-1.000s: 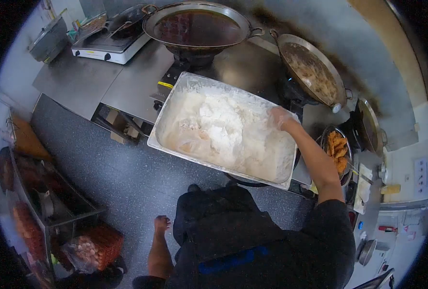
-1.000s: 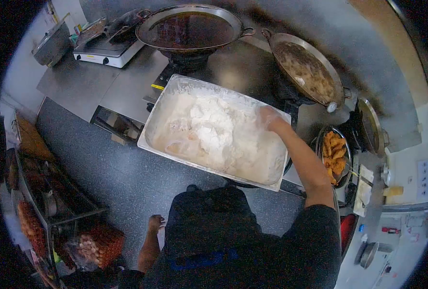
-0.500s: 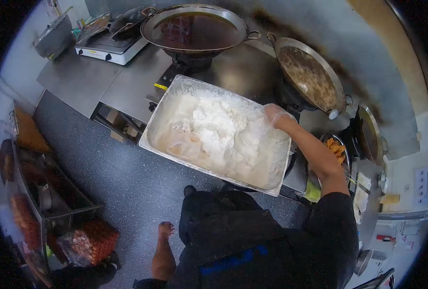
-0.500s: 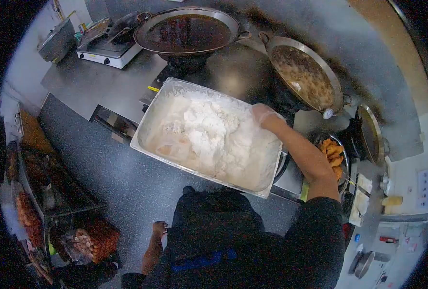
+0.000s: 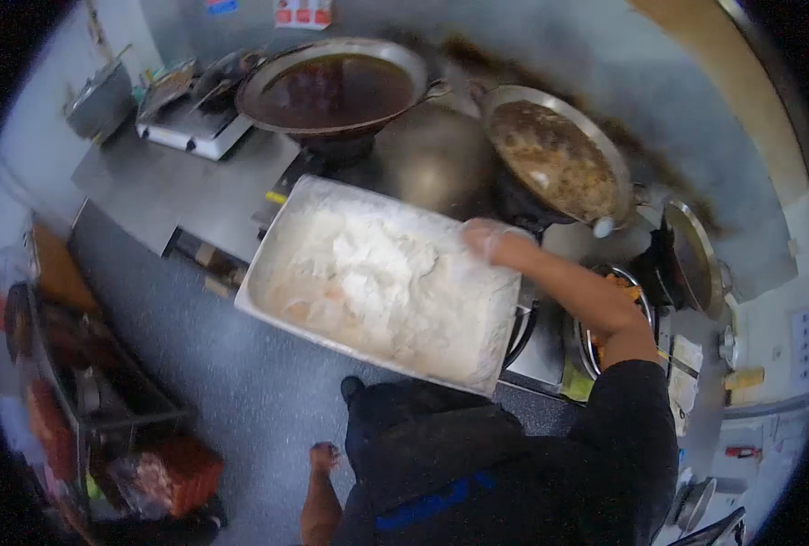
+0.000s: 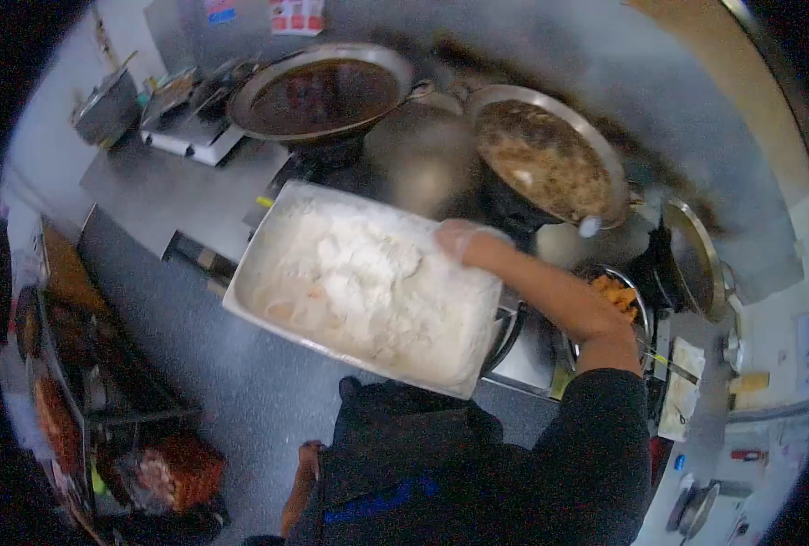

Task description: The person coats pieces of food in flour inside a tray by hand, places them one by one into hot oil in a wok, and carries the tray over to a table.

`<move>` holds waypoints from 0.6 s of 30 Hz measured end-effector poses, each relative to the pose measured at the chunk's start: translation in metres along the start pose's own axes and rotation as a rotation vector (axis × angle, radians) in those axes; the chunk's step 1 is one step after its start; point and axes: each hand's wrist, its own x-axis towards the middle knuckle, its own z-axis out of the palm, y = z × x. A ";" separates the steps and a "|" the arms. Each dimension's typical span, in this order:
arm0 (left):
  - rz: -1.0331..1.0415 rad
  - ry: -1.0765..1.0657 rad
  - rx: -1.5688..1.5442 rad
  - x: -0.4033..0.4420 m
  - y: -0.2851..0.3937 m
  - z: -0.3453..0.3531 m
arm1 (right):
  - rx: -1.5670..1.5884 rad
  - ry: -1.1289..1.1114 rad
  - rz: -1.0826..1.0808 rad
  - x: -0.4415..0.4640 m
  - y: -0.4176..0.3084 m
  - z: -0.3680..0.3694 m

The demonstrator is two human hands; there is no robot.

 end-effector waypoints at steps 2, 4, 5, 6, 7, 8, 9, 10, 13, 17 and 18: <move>0.003 -0.026 0.034 0.000 -0.002 0.009 | 0.196 0.102 -0.161 -0.012 -0.005 0.002; 0.001 -0.041 0.048 0.004 -0.001 0.017 | 0.082 -0.098 -0.052 0.000 -0.023 -0.036; -0.001 -0.046 0.050 0.004 0.003 0.021 | -0.016 -0.315 0.037 -0.002 -0.030 -0.060; -0.004 -0.045 0.047 0.004 0.005 0.026 | -0.020 -0.303 0.046 -0.011 -0.031 -0.085; -0.006 -0.045 0.043 0.002 0.007 0.029 | 0.060 -0.219 0.038 -0.020 -0.029 -0.109; -0.004 -0.042 0.035 0.002 0.009 0.033 | 0.140 -0.138 0.025 -0.027 -0.021 -0.123; -0.003 -0.036 0.026 0.000 0.011 0.036 | 0.560 -0.082 0.119 -0.028 0.009 -0.103; -0.001 -0.028 0.012 -0.002 0.014 0.039 | 0.623 -0.054 0.108 -0.030 0.024 -0.114; 0.010 0.003 -0.042 -0.006 0.022 0.048 | 0.503 0.080 0.069 -0.052 0.037 -0.203; 0.023 0.032 -0.103 -0.009 0.022 0.058 | 0.027 0.236 -0.055 -0.057 0.109 -0.252; 0.027 0.041 -0.117 -0.008 0.020 0.060 | -0.090 0.204 0.081 -0.052 0.132 -0.252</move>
